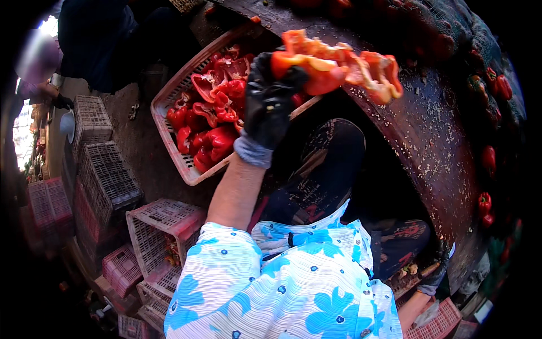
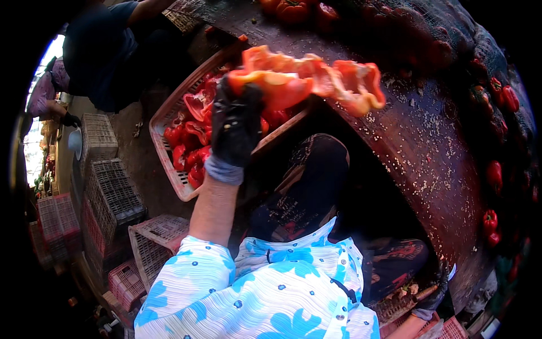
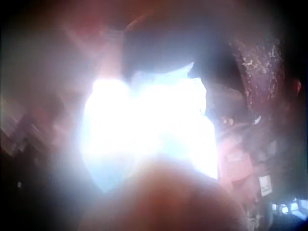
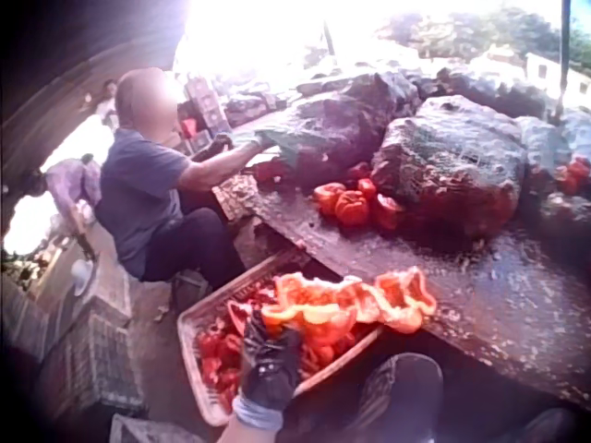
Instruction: The person removes stems and seeds from red bell peppers using a small curved knife and places the processed pieces into a plastic crate.
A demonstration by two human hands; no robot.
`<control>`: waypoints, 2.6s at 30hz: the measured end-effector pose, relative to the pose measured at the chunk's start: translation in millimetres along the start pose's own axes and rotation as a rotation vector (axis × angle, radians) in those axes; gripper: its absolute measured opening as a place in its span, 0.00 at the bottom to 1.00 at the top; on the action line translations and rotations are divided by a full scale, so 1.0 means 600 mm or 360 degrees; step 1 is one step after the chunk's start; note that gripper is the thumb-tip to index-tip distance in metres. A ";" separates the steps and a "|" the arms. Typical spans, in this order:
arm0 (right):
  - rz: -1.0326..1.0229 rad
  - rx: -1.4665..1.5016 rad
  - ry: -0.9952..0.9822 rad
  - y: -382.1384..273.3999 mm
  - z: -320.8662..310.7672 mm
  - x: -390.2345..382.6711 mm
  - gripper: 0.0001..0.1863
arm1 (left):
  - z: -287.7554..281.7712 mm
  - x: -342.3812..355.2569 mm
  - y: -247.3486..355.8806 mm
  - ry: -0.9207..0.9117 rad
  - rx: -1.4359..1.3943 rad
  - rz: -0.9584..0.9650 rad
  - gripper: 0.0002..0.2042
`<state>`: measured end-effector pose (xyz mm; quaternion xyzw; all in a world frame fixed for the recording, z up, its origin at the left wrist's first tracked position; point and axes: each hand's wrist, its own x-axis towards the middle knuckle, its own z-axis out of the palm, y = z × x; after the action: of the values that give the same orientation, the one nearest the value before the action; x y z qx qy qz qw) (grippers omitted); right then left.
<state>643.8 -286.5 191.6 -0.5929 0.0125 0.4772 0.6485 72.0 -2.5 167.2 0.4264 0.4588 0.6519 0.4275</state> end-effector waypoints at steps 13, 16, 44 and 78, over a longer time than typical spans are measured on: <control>-0.0193 -0.0664 -0.0946 0.092 0.312 -0.039 0.26 | -0.325 -0.149 -0.065 0.0075 0.1879 0.0128 0.24; 0.0119 -0.0544 -0.0635 0.130 0.320 -0.041 0.24 | -0.268 -0.137 -0.099 -0.0440 0.2040 0.0188 0.23; 0.0050 -0.1085 -0.1389 0.263 0.416 -0.109 0.27 | -0.296 -0.055 -0.059 -0.0204 0.0429 -0.0609 0.24; -0.1422 -0.1891 -0.0893 0.231 0.529 0.090 0.17 | 0.267 0.062 -0.128 -0.1293 0.1282 0.0698 0.16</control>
<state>410.8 -27.8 149.3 -0.6462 -0.6472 0.2302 0.3326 226.9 86.8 133.8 0.8534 0.3711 0.2854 0.2293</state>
